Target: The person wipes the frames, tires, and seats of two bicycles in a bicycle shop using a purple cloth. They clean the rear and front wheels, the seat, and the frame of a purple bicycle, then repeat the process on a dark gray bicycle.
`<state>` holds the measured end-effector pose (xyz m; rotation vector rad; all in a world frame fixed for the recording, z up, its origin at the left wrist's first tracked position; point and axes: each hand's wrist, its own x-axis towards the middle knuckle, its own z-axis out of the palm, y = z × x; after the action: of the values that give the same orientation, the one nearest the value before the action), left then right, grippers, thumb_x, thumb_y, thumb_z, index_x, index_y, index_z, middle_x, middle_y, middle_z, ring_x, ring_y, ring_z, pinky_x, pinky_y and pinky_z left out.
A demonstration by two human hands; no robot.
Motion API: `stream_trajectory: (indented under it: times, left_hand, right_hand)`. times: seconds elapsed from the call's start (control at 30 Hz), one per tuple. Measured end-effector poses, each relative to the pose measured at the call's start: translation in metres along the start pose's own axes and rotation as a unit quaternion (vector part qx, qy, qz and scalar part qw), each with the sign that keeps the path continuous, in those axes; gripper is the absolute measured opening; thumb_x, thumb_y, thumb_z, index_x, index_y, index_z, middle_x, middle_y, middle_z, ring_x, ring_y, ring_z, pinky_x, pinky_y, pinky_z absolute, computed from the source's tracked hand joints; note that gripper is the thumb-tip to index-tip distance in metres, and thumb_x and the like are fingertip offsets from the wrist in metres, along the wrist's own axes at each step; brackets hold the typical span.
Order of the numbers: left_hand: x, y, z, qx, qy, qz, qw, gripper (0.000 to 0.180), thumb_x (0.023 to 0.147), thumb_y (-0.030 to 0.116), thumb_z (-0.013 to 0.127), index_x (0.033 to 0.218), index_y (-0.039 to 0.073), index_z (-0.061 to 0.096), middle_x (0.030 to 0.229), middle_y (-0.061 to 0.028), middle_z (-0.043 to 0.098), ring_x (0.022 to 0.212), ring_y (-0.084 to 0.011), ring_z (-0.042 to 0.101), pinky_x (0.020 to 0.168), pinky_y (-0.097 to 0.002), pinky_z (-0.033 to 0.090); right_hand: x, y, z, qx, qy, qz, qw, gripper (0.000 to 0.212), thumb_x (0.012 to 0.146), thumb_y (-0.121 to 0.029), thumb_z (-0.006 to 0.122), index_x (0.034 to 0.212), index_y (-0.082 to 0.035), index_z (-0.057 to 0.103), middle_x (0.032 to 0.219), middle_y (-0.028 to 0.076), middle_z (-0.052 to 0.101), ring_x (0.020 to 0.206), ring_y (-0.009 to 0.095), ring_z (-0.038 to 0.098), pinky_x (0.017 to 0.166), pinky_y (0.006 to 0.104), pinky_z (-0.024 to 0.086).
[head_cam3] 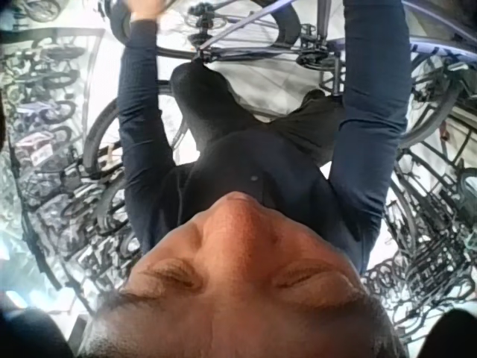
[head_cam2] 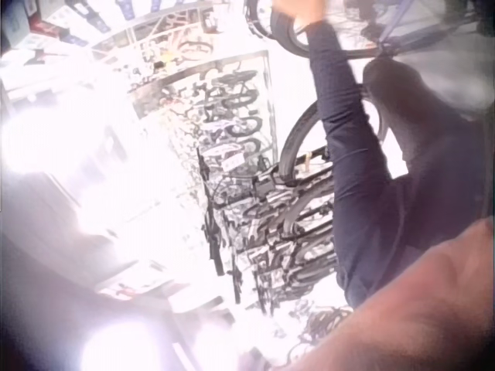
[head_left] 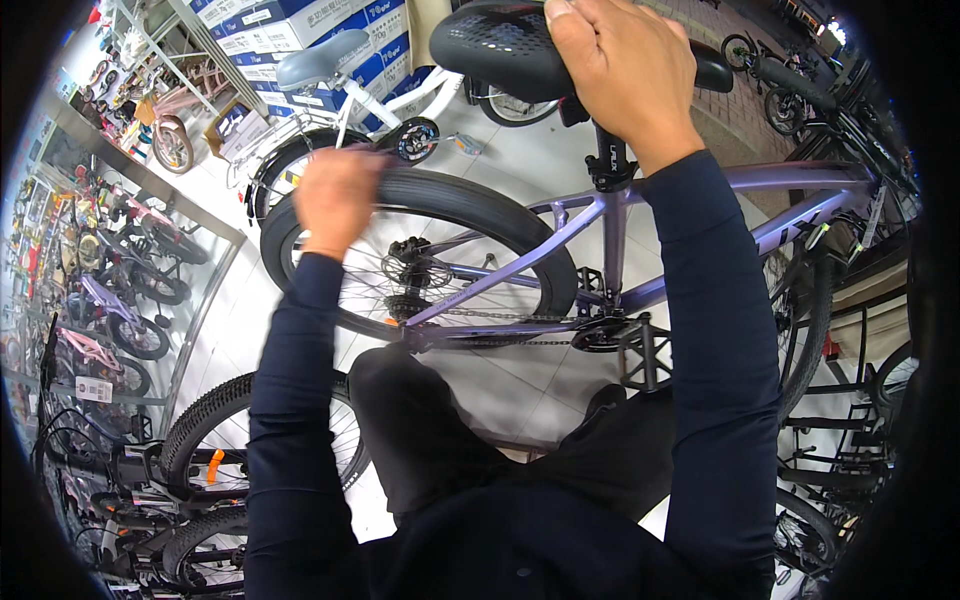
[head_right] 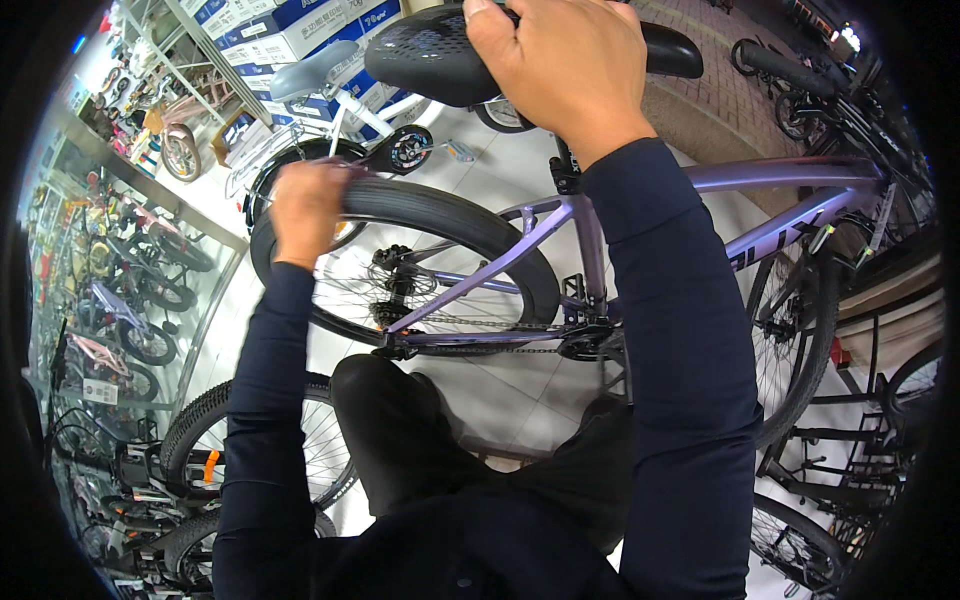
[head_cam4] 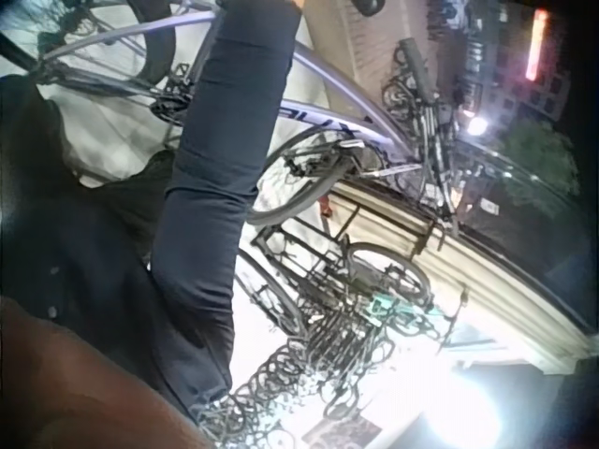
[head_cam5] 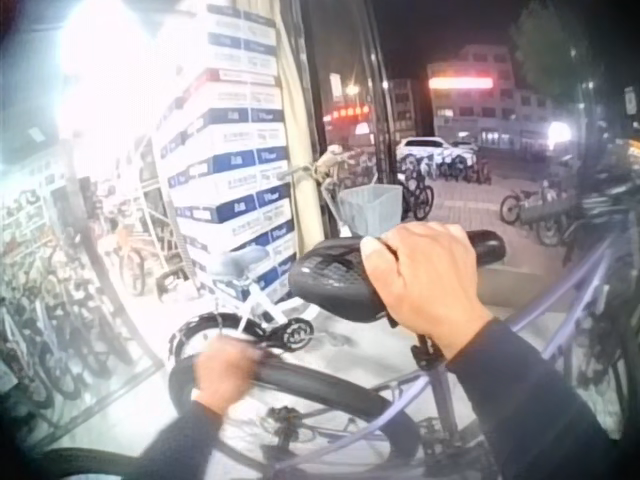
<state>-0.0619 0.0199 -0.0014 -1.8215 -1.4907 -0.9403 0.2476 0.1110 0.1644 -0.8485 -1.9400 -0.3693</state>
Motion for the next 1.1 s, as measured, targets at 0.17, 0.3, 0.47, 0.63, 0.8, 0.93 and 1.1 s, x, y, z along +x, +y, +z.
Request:
stream_trajectory:
  times: [0.17, 0.3, 0.47, 0.63, 0.8, 0.93, 1.1]
  left_hand:
    - [-0.024, -0.084, -0.026, -0.091, -0.022, -0.39, 0.916, 0.029, 0.103, 0.026, 0.063, 0.095, 0.004, 0.08, 0.086, -0.0116, 0.076, 0.079, -0.0252, 0.069, 0.075, -0.0357, 0.052]
    - [0.005, 0.008, 0.003, -0.048, 0.019, -0.174, 0.983, 0.01, 0.093, 0.017, 0.072, 0.093, 0.011, 0.079, 0.094, -0.0092, 0.073, 0.09, -0.0301, 0.067, 0.081, -0.0432, 0.052]
    - [0.008, 0.165, 0.054, -0.083, -0.177, 0.178, 0.964, 0.02, 0.077, 0.02, 0.069, 0.095, 0.012, 0.073, 0.105, -0.0045, 0.07, 0.11, -0.0258, 0.062, 0.093, -0.0444, 0.047]
    - [-0.001, 0.124, 0.057, -0.098, -0.066, 0.206, 0.971, 0.016, 0.081, 0.023, 0.071, 0.092, 0.011, 0.072, 0.095, -0.0049, 0.067, 0.1, -0.0255, 0.063, 0.084, -0.0436, 0.048]
    - [0.012, -0.009, -0.006, 0.064, 0.031, 0.003, 0.997, 0.015, 0.092, 0.02, 0.066, 0.081, 0.013, 0.072, 0.074, -0.0086, 0.065, 0.075, -0.033, 0.063, 0.069, -0.0479, 0.049]
    - [-0.06, -0.108, -0.049, -0.025, -0.077, -0.477, 0.875, 0.036, 0.106, 0.027, 0.061, 0.105, -0.006, 0.074, 0.088, -0.008, 0.073, 0.081, -0.0137, 0.061, 0.078, -0.0284, 0.049]
    - [-0.08, -0.088, -0.01, -0.077, 0.068, -0.364, 0.926, 0.025, 0.104, 0.022, 0.064, 0.107, 0.001, 0.078, 0.098, -0.0062, 0.074, 0.093, -0.0166, 0.066, 0.085, -0.0308, 0.05]
  right_hand:
    - [0.001, -0.004, 0.013, -0.033, 0.046, 0.002, 0.998, 0.044, 0.095, -0.038, 0.057, 0.07, -0.004, 0.07, 0.076, 0.017, 0.07, 0.08, 0.037, 0.067, 0.08, 0.0494, 0.046]
    - [0.001, -0.003, 0.017, -0.04, 0.07, -0.005, 0.997, 0.043, 0.095, -0.038, 0.058, 0.07, -0.004, 0.069, 0.075, 0.017, 0.07, 0.08, 0.037, 0.067, 0.08, 0.0495, 0.046]
    - [0.003, -0.004, 0.01, -0.032, 0.059, -0.014, 0.998, 0.041, 0.095, -0.037, 0.058, 0.072, -0.004, 0.069, 0.076, 0.017, 0.07, 0.08, 0.038, 0.067, 0.08, 0.0496, 0.046]
    - [0.002, 0.0, 0.002, -0.026, 0.019, -0.003, 0.999, 0.044, 0.097, -0.037, 0.055, 0.072, -0.004, 0.07, 0.077, 0.018, 0.07, 0.081, 0.038, 0.067, 0.08, 0.049, 0.046]
    - [0.002, 0.002, 0.006, -0.03, 0.008, 0.007, 0.999, 0.046, 0.097, -0.039, 0.054, 0.072, -0.003, 0.071, 0.077, 0.018, 0.071, 0.081, 0.037, 0.068, 0.08, 0.0486, 0.046]
    - [0.001, -0.004, 0.01, -0.036, 0.055, -0.006, 0.998, 0.044, 0.096, -0.038, 0.057, 0.072, -0.003, 0.07, 0.076, 0.017, 0.07, 0.08, 0.037, 0.067, 0.08, 0.0484, 0.046]
    - [-0.002, -0.005, 0.009, -0.033, 0.051, 0.007, 0.998, 0.041, 0.095, -0.036, 0.059, 0.072, -0.004, 0.069, 0.076, 0.016, 0.07, 0.079, 0.037, 0.067, 0.081, 0.0483, 0.046]
